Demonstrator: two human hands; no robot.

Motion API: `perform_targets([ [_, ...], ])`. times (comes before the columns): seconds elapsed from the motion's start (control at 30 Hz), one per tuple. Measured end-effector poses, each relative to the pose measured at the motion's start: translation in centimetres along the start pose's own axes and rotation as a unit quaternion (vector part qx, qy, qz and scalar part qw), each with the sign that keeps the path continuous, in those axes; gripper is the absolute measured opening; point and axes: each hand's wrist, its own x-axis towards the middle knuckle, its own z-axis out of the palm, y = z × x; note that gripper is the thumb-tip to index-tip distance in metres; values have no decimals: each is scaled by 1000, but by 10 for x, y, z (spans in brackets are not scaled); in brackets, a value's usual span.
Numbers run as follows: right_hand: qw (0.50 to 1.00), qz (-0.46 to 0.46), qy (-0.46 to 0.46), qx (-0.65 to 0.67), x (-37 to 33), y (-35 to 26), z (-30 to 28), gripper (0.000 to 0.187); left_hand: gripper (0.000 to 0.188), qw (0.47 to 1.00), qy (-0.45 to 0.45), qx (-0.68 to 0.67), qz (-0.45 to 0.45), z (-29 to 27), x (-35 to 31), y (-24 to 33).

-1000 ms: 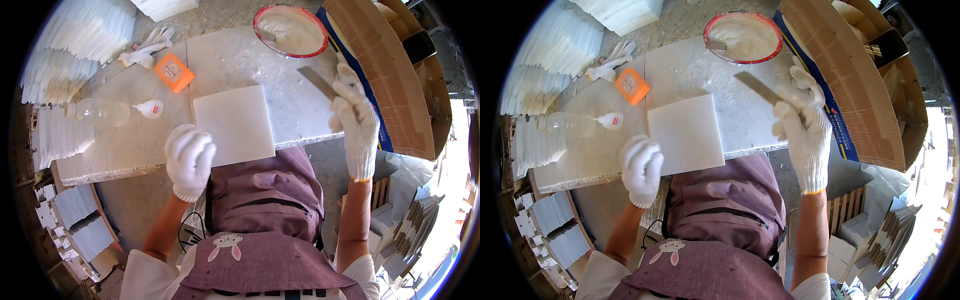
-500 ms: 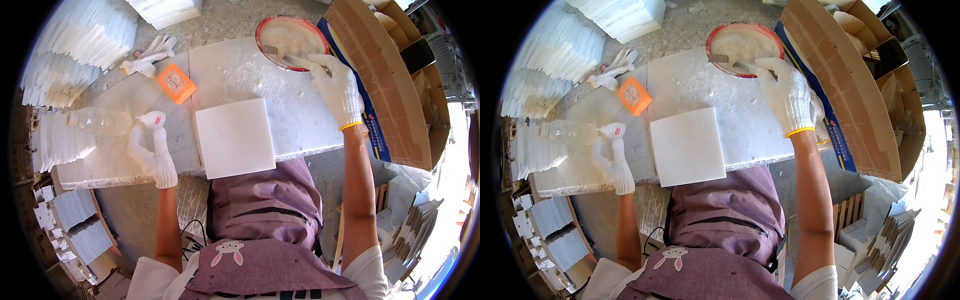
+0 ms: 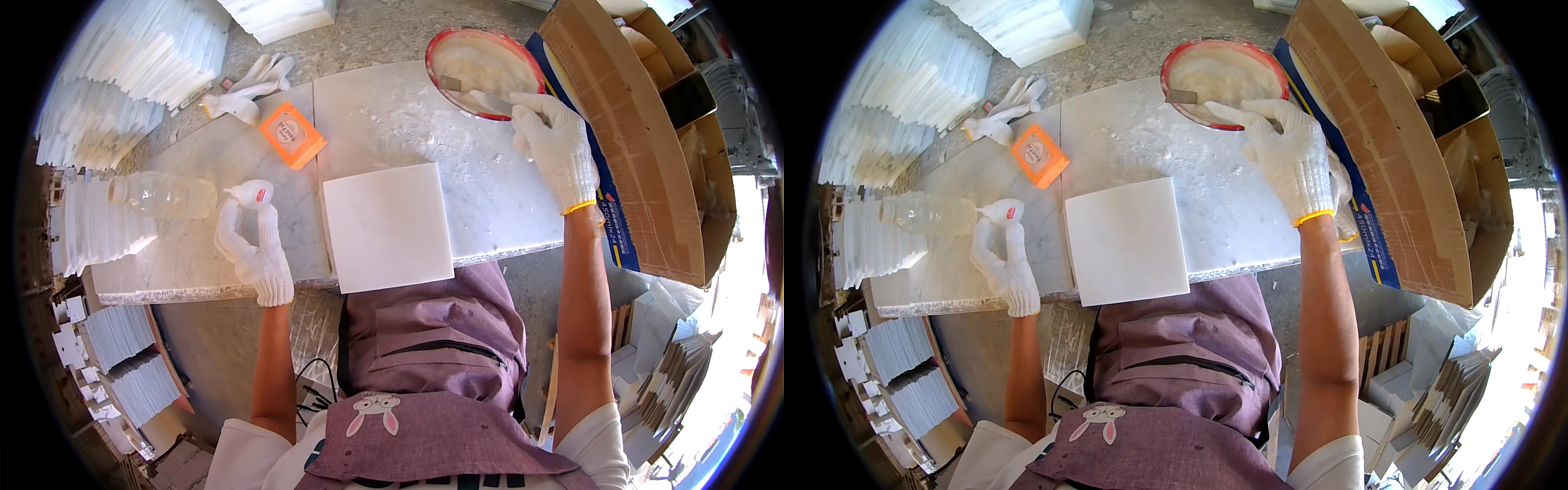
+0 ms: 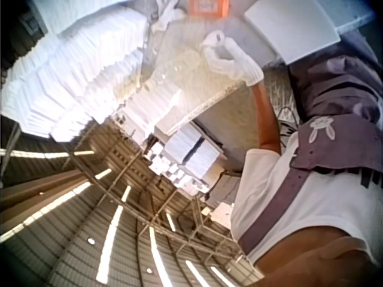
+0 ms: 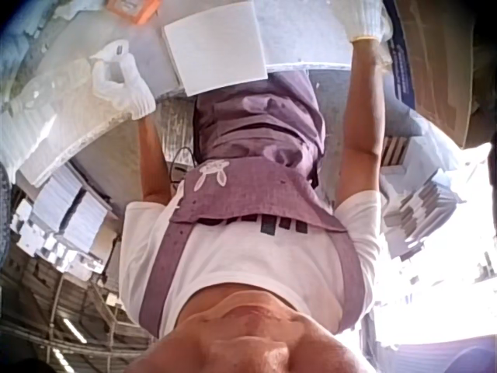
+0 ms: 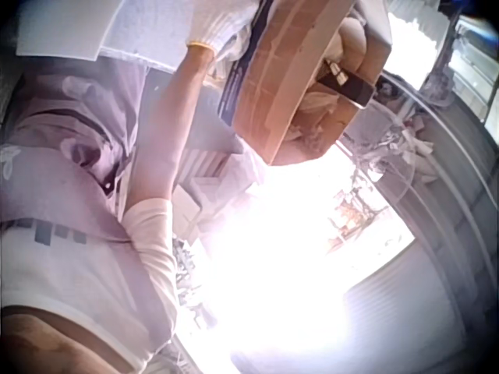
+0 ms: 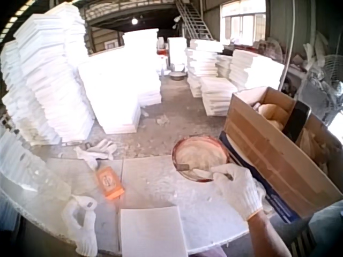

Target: The person applies white adhesive from a red-rimmed container onto white rectangular foam blocks using a metal spatula. They spread the adhesive evenly across the surface, then pick up a second foam block and press it onto the first to form a joined unit. The person repeats this process, handling the blocks and adhesive in a repetitive assembly sequence.

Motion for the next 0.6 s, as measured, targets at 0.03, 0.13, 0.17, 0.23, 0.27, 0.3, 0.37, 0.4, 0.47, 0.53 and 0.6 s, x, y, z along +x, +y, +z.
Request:
perform_targets([
  [0.03,1000,2,0,2,0,0,-1,29,51,1000,0,-2,0,0,0,0],
  [0.13,1000,12,-4,11,0,-1,-2,30,48,1000,-11,-11,-8,0,0,5],
  [0.17,1000,19,-6,14,-1,-3,-1,30,47,1000,-11,-11,-13,0,1,6],
  [0.23,999,30,-3,28,-2,-3,-1,29,46,1000,-13,-12,-22,0,0,7],
  [0.27,999,34,2,37,-1,-1,-1,27,46,1000,-12,-9,-23,0,0,6],
  [0.3,998,38,7,47,-1,1,-1,26,46,1000,-11,-7,-24,0,0,5],
  [0.37,999,35,3,40,-1,3,-1,25,45,1000,-12,-8,-26,0,0,5],
  [0.4,999,34,0,37,0,4,-1,25,45,999,-13,-13,-28,0,1,5],
  [0.47,998,30,-3,46,0,8,0,25,45,999,-16,-20,-22,0,1,5],
  [0.53,998,32,-9,45,0,8,1,26,45,999,-21,-25,-9,0,1,7],
  [0.6,999,39,-17,33,-1,5,0,29,45,999,-15,-30,-11,1,0,5],
])
